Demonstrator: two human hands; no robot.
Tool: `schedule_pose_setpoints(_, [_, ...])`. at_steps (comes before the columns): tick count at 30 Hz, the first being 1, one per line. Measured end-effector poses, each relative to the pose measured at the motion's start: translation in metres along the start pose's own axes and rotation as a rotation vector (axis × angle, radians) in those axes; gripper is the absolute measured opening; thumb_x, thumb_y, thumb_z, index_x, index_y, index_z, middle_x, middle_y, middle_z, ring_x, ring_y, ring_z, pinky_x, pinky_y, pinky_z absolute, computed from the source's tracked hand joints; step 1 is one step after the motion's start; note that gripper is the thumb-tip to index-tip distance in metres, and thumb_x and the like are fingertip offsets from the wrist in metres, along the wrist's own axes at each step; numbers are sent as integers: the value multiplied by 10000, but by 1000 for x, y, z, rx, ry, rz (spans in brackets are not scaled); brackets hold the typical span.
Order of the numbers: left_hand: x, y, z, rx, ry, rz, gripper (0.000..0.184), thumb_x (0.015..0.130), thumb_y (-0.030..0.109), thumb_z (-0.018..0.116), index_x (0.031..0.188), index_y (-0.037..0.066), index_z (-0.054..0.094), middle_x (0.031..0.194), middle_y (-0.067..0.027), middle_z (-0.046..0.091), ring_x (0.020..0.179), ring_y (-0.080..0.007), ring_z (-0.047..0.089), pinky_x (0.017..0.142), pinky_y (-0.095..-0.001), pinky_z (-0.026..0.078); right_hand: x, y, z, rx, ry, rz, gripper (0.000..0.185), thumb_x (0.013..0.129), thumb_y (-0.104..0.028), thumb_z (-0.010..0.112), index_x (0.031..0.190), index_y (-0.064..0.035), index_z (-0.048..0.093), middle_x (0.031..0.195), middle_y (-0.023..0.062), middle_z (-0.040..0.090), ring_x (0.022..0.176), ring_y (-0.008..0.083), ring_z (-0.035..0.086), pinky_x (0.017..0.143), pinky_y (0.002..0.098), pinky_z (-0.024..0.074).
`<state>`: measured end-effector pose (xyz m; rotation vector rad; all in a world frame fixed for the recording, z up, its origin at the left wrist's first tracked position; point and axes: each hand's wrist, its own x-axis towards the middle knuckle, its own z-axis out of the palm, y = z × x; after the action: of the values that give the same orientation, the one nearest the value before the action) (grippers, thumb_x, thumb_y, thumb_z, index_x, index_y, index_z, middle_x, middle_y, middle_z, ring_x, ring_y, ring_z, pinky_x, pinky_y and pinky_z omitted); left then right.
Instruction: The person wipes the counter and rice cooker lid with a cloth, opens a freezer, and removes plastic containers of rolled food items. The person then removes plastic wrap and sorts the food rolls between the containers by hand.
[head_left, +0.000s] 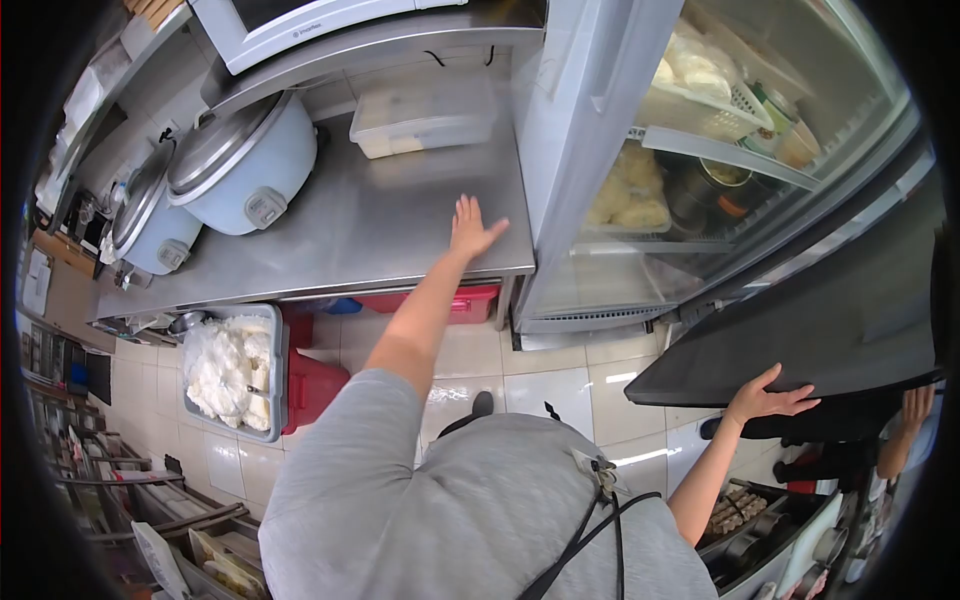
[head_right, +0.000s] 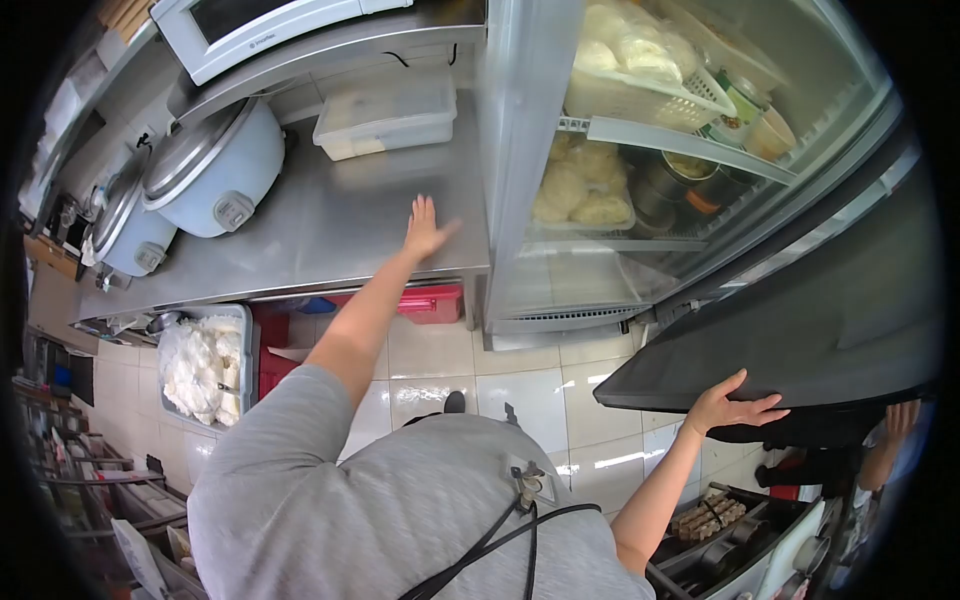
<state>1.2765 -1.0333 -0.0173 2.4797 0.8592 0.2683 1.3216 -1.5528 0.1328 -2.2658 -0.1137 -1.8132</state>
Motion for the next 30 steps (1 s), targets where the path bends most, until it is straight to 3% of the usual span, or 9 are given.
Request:
schedule_pose_setpoints(3, [-36, 20, -8, 381, -204, 215, 792, 794, 590, 441, 1366, 83, 231, 1445, -126, 107, 1336, -303, 32, 1076, -403, 46, -3, 2, 3, 13, -2, 24, 687, 822, -231, 604, 1336, -11, 204, 1365, 281, 87, 1233, 424, 207, 959, 504, 289])
schedule_pose_setpoints(5, [-63, 30, 10, 333, -90, 620, 576, 788, 552, 490, 1171, 124, 535, 1242, -149, 470, 1223, -282, 365, 994, -376, 288, -2, -2, 3, 32, 12, 16, 686, 821, -242, 604, 1331, -3, 214, 1362, 291, 97, 1240, 429, 192, 967, 505, 270])
schedule_pose_setpoints(7, [-92, 44, -5, -205, -612, 314, 430, 792, 489, 531, 816, 82, 668, 778, -152, 629, 815, -271, 615, 714, -371, 459, -1, 0, 5, 53, 32, 9, 685, 819, -253, 605, 1327, 4, 224, 1360, 300, 106, 1246, 434, 176, 975, 506, 252])
schedule_pose_setpoints(9, [-135, 29, 11, -265, -412, 577, 427, 782, 430, 571, 635, 34, 630, 511, -129, 542, 481, -288, 564, 505, -412, 420, -2, 2, 4, 38, 16, 24, 690, 815, -249, 609, 1327, 5, 221, 1357, 304, 103, 1246, 437, 175, 977, 506, 250])
schedule_pose_setpoints(13, [-178, -22, 43, -264, -386, 510, 160, 727, 138, 585, 856, 60, 637, 897, -169, 592, 845, -312, 580, 736, -386, 454, -3, 0, 2, 11, -4, 34, 682, 818, -221, 604, 1332, -6, 208, 1362, 302, 69, 1237, 434, 198, 966, 514, 269])
schedule_pose_setpoints(17, [-169, -5, 38, -420, -244, 418, 499, 655, -14, 541, 1140, 103, 533, 1236, -190, 452, 1127, -349, 440, 929, -362, 383, -2, -1, 5, -34, 6, -32, 685, 811, -214, 612, 1329, -7, 212, 1352, 315, 101, 1235, 448, 196, 964, 524, 267])
schedule_pose_setpoints(24, [-85, 53, 17, -664, -128, 128, 637, 741, 82, 579, 1317, 45, 307, 1278, -229, 398, 1167, -323, 415, 964, -342, 338, -15, 10, -9, 79, -84, 88, 708, 794, -241, 639, 1337, -13, 246, 1374, 280, 129, 1270, 412, 171, 1009, 459, 227])
schedule_pose_setpoints(28, [-53, 51, 36, -820, -300, 157, 800, 743, 165, 645, 1364, 16, 162, 1379, -220, 253, 1276, -277, 271, 1027, -304, 232, -82, 25, -61, -83, -391, 72, 708, 768, -263, 634, 1329, -19, 277, 1362, 253, 228, 1254, 391, 235, 1003, 474, 208])
schedule_pose_setpoints(30, [-53, 40, 62, -718, -371, 278, 830, 739, 171, 652, 1371, 24, 135, 1394, -221, 216, 1293, -274, 239, 1036, -300, 211, -141, 39, -101, -227, -692, 246, 705, 723, -220, 647, 1332, -117, 308, 1390, 193, 196, 1252, 369, 235, 995, 511, 212])
